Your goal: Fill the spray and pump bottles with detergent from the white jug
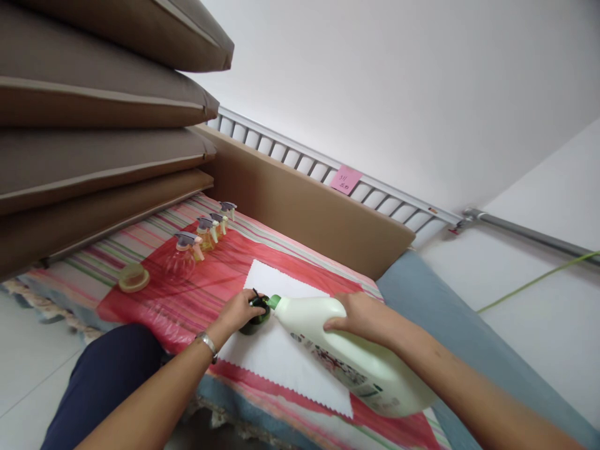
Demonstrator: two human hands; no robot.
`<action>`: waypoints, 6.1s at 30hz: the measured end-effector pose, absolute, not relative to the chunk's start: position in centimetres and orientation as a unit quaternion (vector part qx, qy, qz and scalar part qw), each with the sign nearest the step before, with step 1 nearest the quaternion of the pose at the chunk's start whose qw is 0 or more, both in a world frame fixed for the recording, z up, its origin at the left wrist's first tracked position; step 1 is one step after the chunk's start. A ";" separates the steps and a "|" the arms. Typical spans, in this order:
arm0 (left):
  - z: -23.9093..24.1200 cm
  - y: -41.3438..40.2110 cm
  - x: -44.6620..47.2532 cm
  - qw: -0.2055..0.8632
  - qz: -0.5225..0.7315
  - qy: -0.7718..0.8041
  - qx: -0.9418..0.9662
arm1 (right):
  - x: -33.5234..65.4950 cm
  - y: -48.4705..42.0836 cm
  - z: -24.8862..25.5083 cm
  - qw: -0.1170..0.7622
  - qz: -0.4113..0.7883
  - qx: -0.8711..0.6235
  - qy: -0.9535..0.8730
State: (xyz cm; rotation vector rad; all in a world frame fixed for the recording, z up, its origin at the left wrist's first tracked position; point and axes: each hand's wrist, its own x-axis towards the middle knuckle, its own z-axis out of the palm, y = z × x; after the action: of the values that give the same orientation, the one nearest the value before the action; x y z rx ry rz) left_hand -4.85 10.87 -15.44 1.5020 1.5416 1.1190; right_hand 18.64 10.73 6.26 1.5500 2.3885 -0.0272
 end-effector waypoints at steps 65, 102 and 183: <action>-15.3 10.6 -4.9 0.354 0.448 0.579 0.582 | 18.5 10.6 6.4 0.152 -0.009 0.536 0.831; -15.6 10.8 -4.9 0.357 0.462 0.569 0.579 | 18.4 10.8 6.4 0.147 -0.011 0.539 0.829; -15.5 10.4 -5.9 0.383 0.432 0.627 0.523 | 26.8 25.7 -11.8 -0.489 -0.165 0.672 0.532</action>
State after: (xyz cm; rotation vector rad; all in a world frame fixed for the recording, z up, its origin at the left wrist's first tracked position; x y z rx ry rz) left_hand -5.86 10.38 -15.54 1.3333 1.5995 1.1024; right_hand 26.83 25.75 -11.84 3.2056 2.5366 -0.7881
